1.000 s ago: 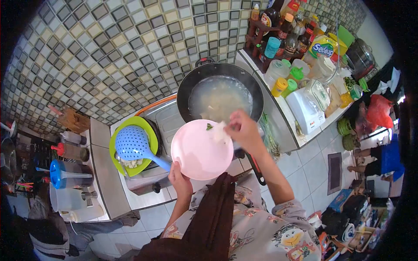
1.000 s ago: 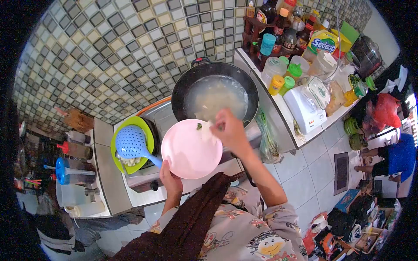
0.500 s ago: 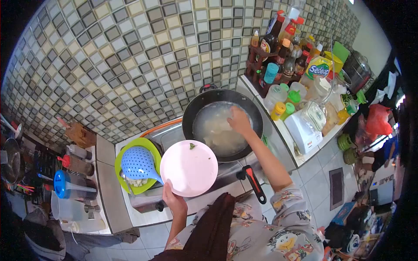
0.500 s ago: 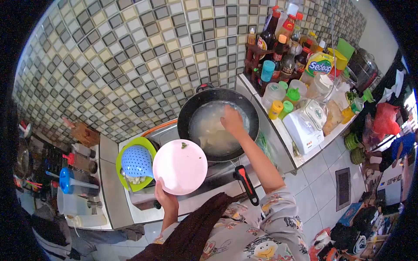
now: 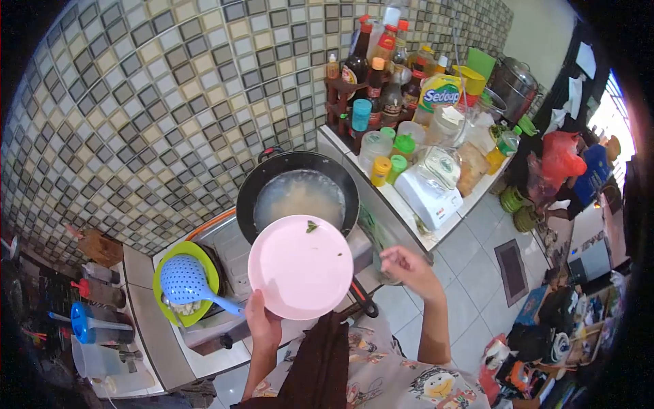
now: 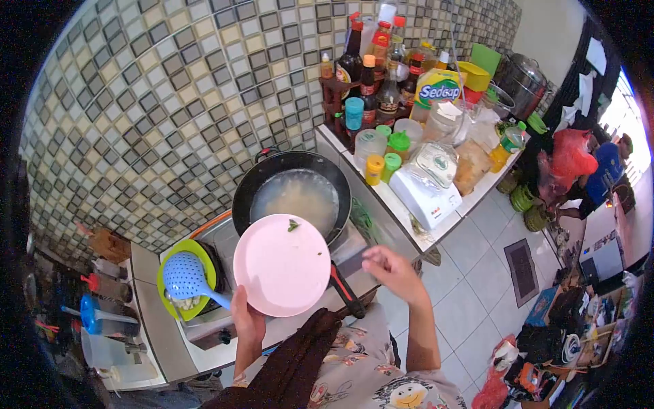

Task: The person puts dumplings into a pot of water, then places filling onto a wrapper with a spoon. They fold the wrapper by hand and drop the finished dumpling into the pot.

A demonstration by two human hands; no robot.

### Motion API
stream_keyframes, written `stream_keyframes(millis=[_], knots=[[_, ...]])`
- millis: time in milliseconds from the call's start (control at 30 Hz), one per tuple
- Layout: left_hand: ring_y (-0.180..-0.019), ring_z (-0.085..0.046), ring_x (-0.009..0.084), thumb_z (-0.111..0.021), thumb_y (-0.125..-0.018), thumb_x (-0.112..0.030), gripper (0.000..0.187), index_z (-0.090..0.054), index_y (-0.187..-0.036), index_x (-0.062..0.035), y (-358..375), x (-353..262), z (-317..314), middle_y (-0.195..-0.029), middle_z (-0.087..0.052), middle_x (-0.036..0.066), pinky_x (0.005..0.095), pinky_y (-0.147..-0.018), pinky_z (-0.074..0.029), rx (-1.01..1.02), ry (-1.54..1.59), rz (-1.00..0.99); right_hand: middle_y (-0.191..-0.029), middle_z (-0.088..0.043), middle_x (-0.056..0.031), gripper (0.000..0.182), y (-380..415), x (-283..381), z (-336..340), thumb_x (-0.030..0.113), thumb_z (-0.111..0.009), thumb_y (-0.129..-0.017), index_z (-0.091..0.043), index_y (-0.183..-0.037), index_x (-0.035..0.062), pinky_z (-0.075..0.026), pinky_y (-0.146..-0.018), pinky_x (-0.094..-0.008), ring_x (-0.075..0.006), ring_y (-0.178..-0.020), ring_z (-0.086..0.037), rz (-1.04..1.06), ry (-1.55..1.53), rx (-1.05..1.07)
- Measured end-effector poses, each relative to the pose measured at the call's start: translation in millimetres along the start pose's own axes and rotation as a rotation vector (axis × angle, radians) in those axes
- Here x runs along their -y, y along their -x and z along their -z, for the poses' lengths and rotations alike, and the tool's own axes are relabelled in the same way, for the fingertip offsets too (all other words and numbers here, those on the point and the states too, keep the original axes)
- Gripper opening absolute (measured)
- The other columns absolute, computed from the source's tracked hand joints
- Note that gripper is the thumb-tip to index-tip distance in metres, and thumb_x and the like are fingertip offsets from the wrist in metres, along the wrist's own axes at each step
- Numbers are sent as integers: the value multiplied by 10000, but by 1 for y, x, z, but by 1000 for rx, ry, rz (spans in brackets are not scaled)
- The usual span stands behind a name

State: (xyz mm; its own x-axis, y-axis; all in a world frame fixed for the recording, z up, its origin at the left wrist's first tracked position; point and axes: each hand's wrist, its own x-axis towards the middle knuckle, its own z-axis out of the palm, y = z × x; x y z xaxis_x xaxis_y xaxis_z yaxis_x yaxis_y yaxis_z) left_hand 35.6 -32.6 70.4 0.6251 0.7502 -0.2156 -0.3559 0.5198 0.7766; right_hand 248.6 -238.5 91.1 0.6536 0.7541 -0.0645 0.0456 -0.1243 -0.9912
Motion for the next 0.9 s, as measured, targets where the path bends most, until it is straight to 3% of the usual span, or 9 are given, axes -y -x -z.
stream_keyframes(millis=[133,233,500,667,767,800,867,900], knots=[[-981,-549,185,-408,-915,-195,337,-412,-1180,14,10,16,-24,-1097,-531,101,313,-799,-488,76,-14,93,-720,-541,10,175,41,-3,-6,194,-501,-881,-525,-906,23,-389,-597,-189,-45,-671,-491,-66,-184,87],[-1011,-537,196,-398,-917,-154,397,-299,-1283,-35,21,22,-43,-1180,-474,106,341,-841,-481,142,-30,186,-721,-560,-5,216,52,-5,-2,207,-472,-896,-544,-826,15,-402,-621,-209,-63,-683,-508,-91,-154,118],[-1005,-545,215,-418,-910,-168,401,-284,-1264,-35,23,49,-96,-1187,-469,117,362,-820,-488,331,-139,294,-683,-550,-2,262,62,-11,57,209,-472,-893,-567,-789,-12,-409,-589,-221,-79,-617,-512,-136,-191,68],[-1056,-510,215,-431,-901,-138,428,-255,-1281,-51,20,86,-148,-1197,-457,115,356,-871,-452,461,-249,396,-620,-559,-6,255,74,-30,125,189,-511,-861,-597,-764,-30,-400,-504,-213,-64,-521,-487,-243,-197,-146],[-1155,-417,214,-437,-897,-127,480,-213,-1316,-58,19,112,-194,-1265,-395,125,330,-981,-329,623,-394,416,-573,-546,1,227,95,-40,196,176,-519,-834,-603,-747,-16,-377,-467,-211,-61,-496,-474,-286,-80,-282],[-1141,-422,208,-446,-907,-179,541,-152,-1341,-47,19,123,-201,-1310,-348,130,310,-960,-335,666,-416,388,-551,-540,1,231,104,-46,225,179,-518,-826,-603,-717,-5,-359,-449,-208,-58,-483,-465,-323,-35,-350],[-1112,-448,189,-439,-911,-185,392,-352,-1257,-20,20,134,-223,-1272,-404,140,291,-946,-344,692,-418,437,-514,-527,-2,254,119,-61,283,195,-514,-812,-598,-660,10,-325,-410,-208,-56,-444,-441,-386,59,-498],[-1112,-448,189,-439,-911,-185,392,-352,-1257,-20,19,140,-229,-1272,-404,140,291,-946,-344,691,-416,436,-499,-520,-5,273,126,-69,313,207,-510,-807,-593,-632,15,-307,-391,-210,-58,-420,-426,-415,111,-576]])
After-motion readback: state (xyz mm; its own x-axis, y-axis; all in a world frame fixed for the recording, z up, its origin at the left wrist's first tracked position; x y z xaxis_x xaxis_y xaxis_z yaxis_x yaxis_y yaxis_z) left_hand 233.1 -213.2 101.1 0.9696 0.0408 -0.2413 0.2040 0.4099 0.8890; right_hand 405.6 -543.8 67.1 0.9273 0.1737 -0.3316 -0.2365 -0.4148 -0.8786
